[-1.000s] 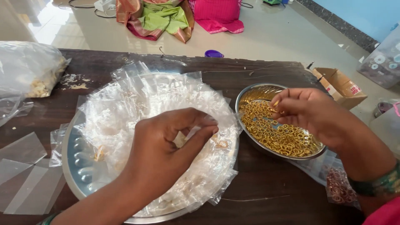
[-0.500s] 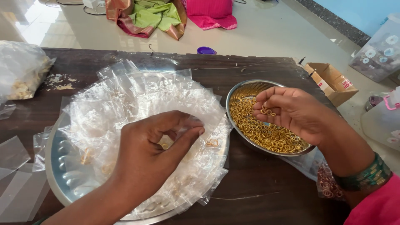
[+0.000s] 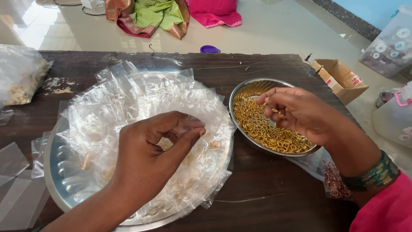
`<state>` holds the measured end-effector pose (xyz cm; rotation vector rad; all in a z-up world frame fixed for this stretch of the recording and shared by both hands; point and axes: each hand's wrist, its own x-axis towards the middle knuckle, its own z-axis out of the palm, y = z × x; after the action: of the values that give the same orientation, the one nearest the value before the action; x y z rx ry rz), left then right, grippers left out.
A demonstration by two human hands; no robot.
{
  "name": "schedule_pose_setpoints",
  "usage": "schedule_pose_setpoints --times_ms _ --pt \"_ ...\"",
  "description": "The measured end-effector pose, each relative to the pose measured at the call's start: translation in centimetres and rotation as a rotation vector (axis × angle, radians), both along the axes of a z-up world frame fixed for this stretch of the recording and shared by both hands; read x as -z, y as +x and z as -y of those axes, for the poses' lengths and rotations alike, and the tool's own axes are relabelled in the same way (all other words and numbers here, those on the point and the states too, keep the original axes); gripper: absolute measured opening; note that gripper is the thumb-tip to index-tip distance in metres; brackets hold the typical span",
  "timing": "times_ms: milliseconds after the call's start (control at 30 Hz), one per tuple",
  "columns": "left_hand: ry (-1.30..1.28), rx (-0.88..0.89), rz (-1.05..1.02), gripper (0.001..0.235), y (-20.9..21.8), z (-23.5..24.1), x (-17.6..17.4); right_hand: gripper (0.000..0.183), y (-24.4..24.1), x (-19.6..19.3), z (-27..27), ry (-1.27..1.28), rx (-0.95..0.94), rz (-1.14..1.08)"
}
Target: The person picks small gold-colored rings from a metal bowl and places them into small clear plastic bags laid out on a tray. The person repeats this process, filling multiple bags with the rings.
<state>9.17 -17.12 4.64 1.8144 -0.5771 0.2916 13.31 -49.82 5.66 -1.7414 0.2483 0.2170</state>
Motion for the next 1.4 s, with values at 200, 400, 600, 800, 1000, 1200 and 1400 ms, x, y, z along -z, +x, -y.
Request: schedule_pose_setpoints --times_ms 200,400,600,800,1000,1200,1400 --pt "0.012 0.004 -0.024 0.015 0.0 0.1 -0.2 0.024 0.1 0.8 0.7 -0.427 -0.156 0.089" --pt "-0.003 0.032 -0.011 0.013 0.1 0.0 0.2 0.021 -0.2 0.2 -0.8 -0.744 -0.138 0.047" --pt "-0.017 0.056 -0.017 0.012 0.2 -0.2 0.2 0.018 0.0 0.6 -1.1 -0.942 -0.099 0.080" --pt "-0.018 0.047 -0.010 0.011 0.2 -0.2 0.0 0.020 -0.4 -1.1 -0.1 -0.678 0.084 0.149" --pt "-0.032 0.061 -0.052 0.006 0.6 -0.4 0.4 0.029 -0.6 -3.8 0.9 0.264 0.307 0.065" --pt "-0.049 0.085 -0.137 0.009 0.5 -0.4 0.0 0.036 -0.6 -4.6 3.0 0.132 0.078 0.138" --pt "-0.123 0.114 -0.141 0.005 0.6 -0.2 0.6 0.054 -0.8 -6.2 3.7 -0.411 -0.050 -0.078"
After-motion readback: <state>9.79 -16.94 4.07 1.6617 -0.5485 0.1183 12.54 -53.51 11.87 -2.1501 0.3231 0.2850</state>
